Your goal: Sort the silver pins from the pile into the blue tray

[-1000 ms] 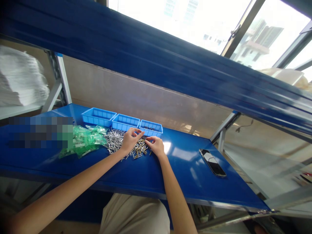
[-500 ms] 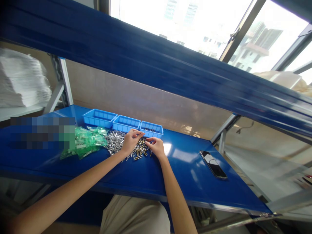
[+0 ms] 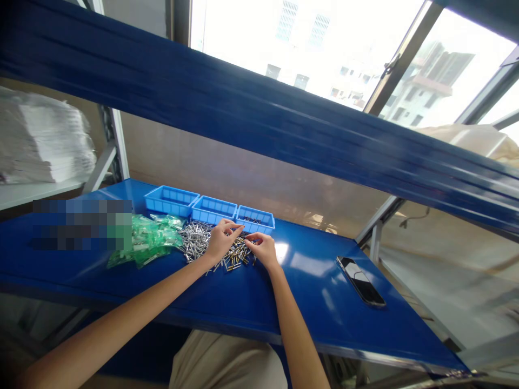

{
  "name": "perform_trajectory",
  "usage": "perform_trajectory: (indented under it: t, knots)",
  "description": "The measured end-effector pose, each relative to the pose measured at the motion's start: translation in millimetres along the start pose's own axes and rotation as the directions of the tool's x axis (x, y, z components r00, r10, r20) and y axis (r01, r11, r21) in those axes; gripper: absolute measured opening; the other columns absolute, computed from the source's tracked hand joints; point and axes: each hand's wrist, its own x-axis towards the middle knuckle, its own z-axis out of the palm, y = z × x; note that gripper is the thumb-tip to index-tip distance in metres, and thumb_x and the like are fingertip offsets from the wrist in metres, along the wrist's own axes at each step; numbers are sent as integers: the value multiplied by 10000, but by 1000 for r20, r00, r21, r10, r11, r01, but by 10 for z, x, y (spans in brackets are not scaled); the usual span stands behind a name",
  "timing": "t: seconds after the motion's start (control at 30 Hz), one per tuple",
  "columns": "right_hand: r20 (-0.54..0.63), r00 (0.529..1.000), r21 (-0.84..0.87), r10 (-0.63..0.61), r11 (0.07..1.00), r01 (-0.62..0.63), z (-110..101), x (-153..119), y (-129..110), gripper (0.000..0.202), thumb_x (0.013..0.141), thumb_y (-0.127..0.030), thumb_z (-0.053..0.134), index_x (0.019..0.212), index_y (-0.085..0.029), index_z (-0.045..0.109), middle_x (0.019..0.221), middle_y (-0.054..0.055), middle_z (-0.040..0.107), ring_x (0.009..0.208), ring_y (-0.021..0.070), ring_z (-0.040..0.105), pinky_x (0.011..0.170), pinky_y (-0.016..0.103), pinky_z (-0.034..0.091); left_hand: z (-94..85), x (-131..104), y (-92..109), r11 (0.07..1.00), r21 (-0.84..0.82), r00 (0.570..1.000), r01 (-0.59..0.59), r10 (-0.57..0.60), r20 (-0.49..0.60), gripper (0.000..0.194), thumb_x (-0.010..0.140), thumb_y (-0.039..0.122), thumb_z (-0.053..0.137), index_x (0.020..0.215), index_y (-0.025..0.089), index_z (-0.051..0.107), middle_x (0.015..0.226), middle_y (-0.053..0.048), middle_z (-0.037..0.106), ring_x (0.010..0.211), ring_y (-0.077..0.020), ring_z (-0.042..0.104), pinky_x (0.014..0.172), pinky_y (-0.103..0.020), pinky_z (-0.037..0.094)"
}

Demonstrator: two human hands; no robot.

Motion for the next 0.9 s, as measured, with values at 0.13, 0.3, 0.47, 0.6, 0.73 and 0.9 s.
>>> perform_trajectory:
  t: [0.13, 0.3, 0.47, 0.6, 0.73, 0.9]
  knots:
    - [-12, 1000, -60, -1, 998, 0, -7, -4, 31, 247, 661, -376, 587, 732, -166, 695, 698, 51, 675, 530, 133, 524, 498, 243, 410, 12, -16, -7, 1000, -21, 1000, -13, 14, 24, 206, 707, 364, 601, 716, 171, 673, 809, -26, 536, 514, -67, 436, 583, -249, 433]
    - [-20, 1000, 1, 0, 1000, 0, -12, -1, 22, 303, 650, -424, 597, 761, -159, 691, 689, 51, 665, 525, 138, 523, 490, 252, 410, 16, -35, 9, 1000, -10, 1000, -2, 2, 29, 235, 667, 396, 639, 639, 163, 656, 759, -17, 520, 528, -71, 430, 586, -250, 422]
    - [-15, 999, 122, 39, 992, -37, -29, 1, -37, 349, 643, -461, 621, 782, -149, 689, 668, 55, 657, 557, 156, 546, 493, 254, 408, -1, -48, 38, 1000, 14, 999, 0, 0, 32, 309, 655, 444, 634, 558, 152, 603, 696, -5, 495, 528, -80, 428, 587, -256, 415]
    - [-22, 994, 247, 107, 964, -98, -39, 1, -60, 389, 633, -488, 629, 813, -150, 694, 739, 74, 672, 632, 182, 577, 520, 261, 424, 5, -45, 39, 1000, 7, 1000, 0, 0, 28, 289, 717, 432, 579, 630, 162, 637, 719, -16, 522, 544, -90, 439, 590, -256, 415]
    - [-55, 979, 294, 198, 940, -174, -40, 3, -70, 434, 614, -530, 626, 822, -156, 695, 689, 57, 654, 556, 147, 534, 431, 228, 369, 7, -36, 35, 1000, -19, 1000, -14, 14, 25, 257, 791, 375, 502, 786, 197, 686, 777, -31, 560, 581, -103, 458, 616, -259, 419]
    - [-78, 966, 336, 246, 919, -207, -40, 17, -65, 440, 614, -563, 612, 737, -147, 684, 597, 34, 602, 482, 103, 457, 401, 208, 318, -4, -35, 41, 1000, -25, 1000, 5, -5, 7, 281, 826, 335, 440, 885, 200, 680, 777, -36, 586, 619, -118, 483, 642, -268, 425]
